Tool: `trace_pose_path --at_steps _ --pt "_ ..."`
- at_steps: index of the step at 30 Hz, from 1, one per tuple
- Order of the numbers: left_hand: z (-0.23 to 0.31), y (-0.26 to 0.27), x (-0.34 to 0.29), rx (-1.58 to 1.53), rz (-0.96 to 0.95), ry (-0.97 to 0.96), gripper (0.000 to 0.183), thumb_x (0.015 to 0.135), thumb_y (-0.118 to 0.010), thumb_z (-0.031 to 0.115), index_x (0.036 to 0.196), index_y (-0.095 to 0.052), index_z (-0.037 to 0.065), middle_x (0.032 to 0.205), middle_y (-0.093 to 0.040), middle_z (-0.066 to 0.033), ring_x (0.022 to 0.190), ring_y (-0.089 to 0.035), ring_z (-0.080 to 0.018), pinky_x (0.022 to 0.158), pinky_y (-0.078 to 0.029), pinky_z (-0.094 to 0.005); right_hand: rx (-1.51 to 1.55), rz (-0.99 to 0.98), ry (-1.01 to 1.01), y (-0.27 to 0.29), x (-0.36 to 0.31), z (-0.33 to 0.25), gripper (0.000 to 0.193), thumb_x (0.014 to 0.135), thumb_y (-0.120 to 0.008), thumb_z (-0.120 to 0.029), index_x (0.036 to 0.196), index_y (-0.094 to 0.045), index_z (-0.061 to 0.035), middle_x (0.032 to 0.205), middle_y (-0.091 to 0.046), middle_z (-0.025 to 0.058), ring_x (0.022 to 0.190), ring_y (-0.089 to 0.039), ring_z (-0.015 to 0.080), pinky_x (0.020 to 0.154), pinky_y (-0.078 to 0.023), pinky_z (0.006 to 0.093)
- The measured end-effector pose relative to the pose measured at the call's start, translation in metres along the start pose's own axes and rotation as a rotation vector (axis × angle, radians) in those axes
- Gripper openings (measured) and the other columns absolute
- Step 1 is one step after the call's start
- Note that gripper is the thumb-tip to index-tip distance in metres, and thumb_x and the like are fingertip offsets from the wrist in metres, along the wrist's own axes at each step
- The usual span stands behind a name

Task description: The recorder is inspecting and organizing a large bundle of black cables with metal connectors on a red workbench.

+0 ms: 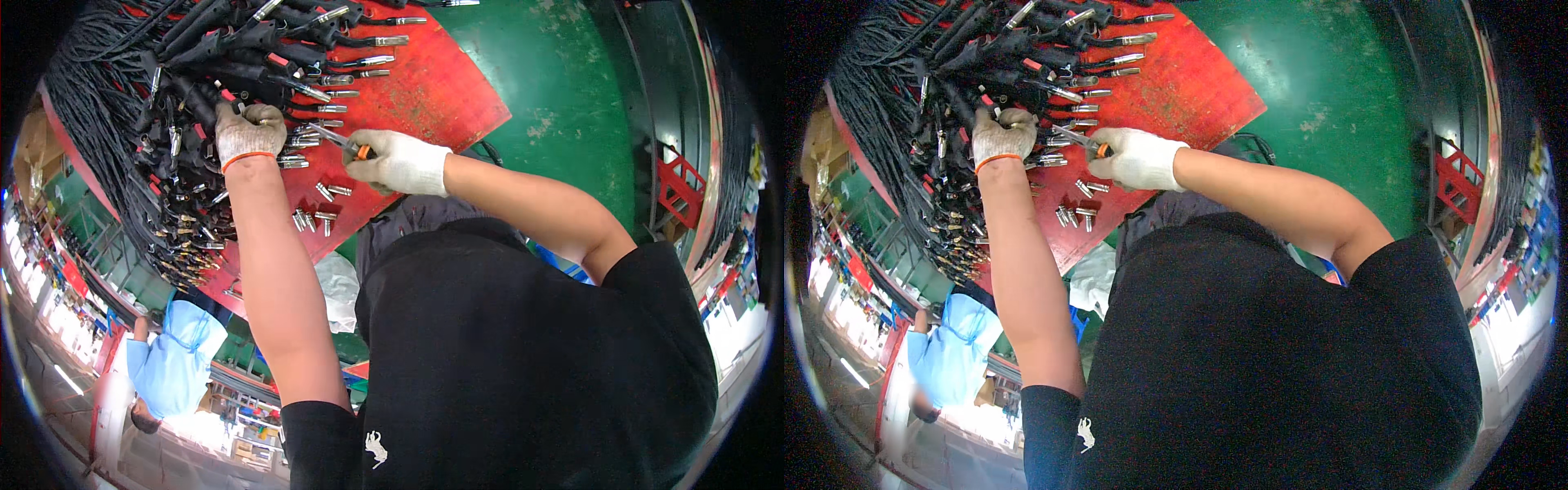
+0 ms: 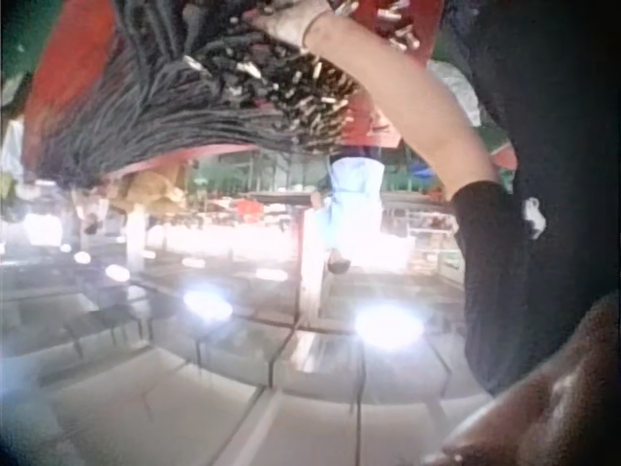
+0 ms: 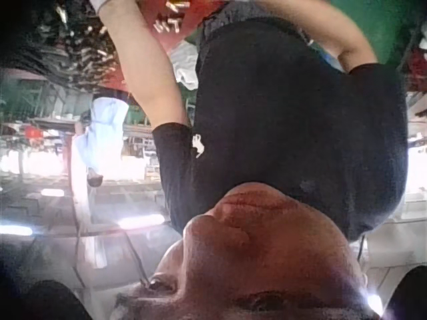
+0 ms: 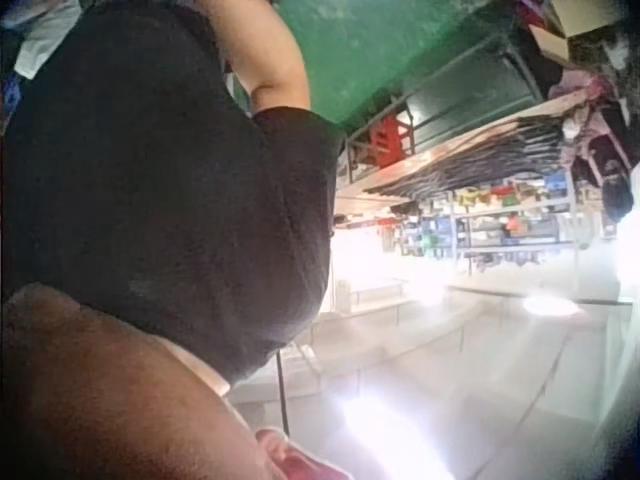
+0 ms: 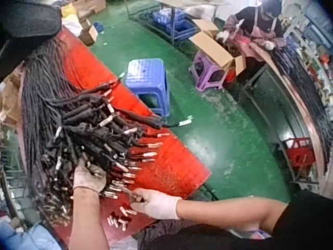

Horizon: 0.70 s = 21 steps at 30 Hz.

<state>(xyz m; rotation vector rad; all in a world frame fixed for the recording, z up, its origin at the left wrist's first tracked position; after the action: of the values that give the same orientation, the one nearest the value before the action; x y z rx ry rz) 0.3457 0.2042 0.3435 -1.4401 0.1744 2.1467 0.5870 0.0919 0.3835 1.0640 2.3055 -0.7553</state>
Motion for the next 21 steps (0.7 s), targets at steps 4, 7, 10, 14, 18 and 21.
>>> trace_pose_path --at_steps 4,7,10,14,18,21 --pt "-0.024 -0.015 -0.012 0.033 0.055 0.057 0.062 0.090 -0.059 0.069 0.069 -0.032 0.018 0.053 -0.024 0.0036 0.042 -0.025 -0.0128 0.040 -0.024 -0.0283 -0.048 0.068 0.011 0.007 0.000 -0.019 0.029 0.097 -0.063 -0.028 0.111 -0.062 -0.0031 0.091 -0.062 0.0073 0.088 -0.059 0.0154 0.082 -0.050 0.0329" --pt "-0.027 -0.006 -0.003 0.000 -0.035 0.071 0.066 0.090 -0.053 0.074 0.063 -0.031 0.018 0.050 -0.024 0.0020 0.040 -0.025 -0.0150 0.040 -0.024 -0.0285 -0.241 0.115 -0.010 0.004 0.000 -0.033 0.029 0.096 -0.064 -0.028 0.110 -0.062 -0.0028 0.092 -0.063 0.0057 0.089 -0.059 0.0156 0.083 -0.049 0.0330" --pt "-0.031 -0.003 0.006 -0.094 -0.033 0.077 0.071 0.084 -0.056 0.080 0.058 -0.032 0.019 0.046 -0.022 0.0034 0.036 -0.019 -0.0134 0.035 -0.023 -0.0237 -0.191 0.105 -0.058 -0.002 0.002 -0.034 0.027 0.097 -0.064 -0.029 0.107 -0.062 -0.0039 0.093 -0.064 0.0048 0.089 -0.059 0.0146 0.082 -0.049 0.0321" --pt "-0.037 -0.012 -0.002 -0.183 -0.089 0.153 0.074 0.084 -0.055 0.081 0.059 -0.035 0.015 0.045 -0.021 0.0037 0.035 -0.020 -0.0118 0.034 -0.024 -0.0240 0.471 -0.092 -0.139 -0.019 0.001 -0.014 0.029 0.099 -0.064 -0.030 0.110 -0.060 -0.0040 0.095 -0.069 0.0085 0.086 -0.065 0.0159 0.077 -0.053 0.0321" --pt "-0.040 -0.005 0.003 -0.268 -0.110 0.164 0.075 0.085 -0.050 0.084 0.068 -0.044 0.011 0.045 -0.020 0.0033 0.036 -0.019 -0.0101 0.035 -0.024 -0.0233 0.860 -0.240 -0.092 -0.034 0.001 -0.004 0.029 0.102 -0.060 -0.031 0.115 -0.057 -0.0051 0.095 -0.068 0.0076 0.087 -0.066 0.0155 0.075 -0.055 0.0308" --pt "-0.045 0.001 0.008 -0.303 -0.203 0.198 0.076 0.086 -0.045 0.084 0.071 -0.048 0.010 0.046 -0.022 0.0041 0.037 -0.020 -0.0102 0.037 -0.023 -0.0247 1.010 -0.318 -0.065 -0.042 0.006 0.006 0.033 0.101 -0.063 -0.033 0.119 -0.055 -0.0056 0.098 -0.067 0.0081 0.088 -0.068 0.0180 0.074 -0.056 0.0313"
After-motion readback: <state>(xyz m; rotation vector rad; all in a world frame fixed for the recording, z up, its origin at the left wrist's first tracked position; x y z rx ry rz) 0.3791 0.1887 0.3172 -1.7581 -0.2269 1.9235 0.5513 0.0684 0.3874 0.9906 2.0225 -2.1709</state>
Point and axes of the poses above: each hand's wrist, its own x-axis towards the middle knuckle, its own y-axis out of the back of the hand, z = x × y, the point moved 3 cm from there along x, towards the middle knuckle
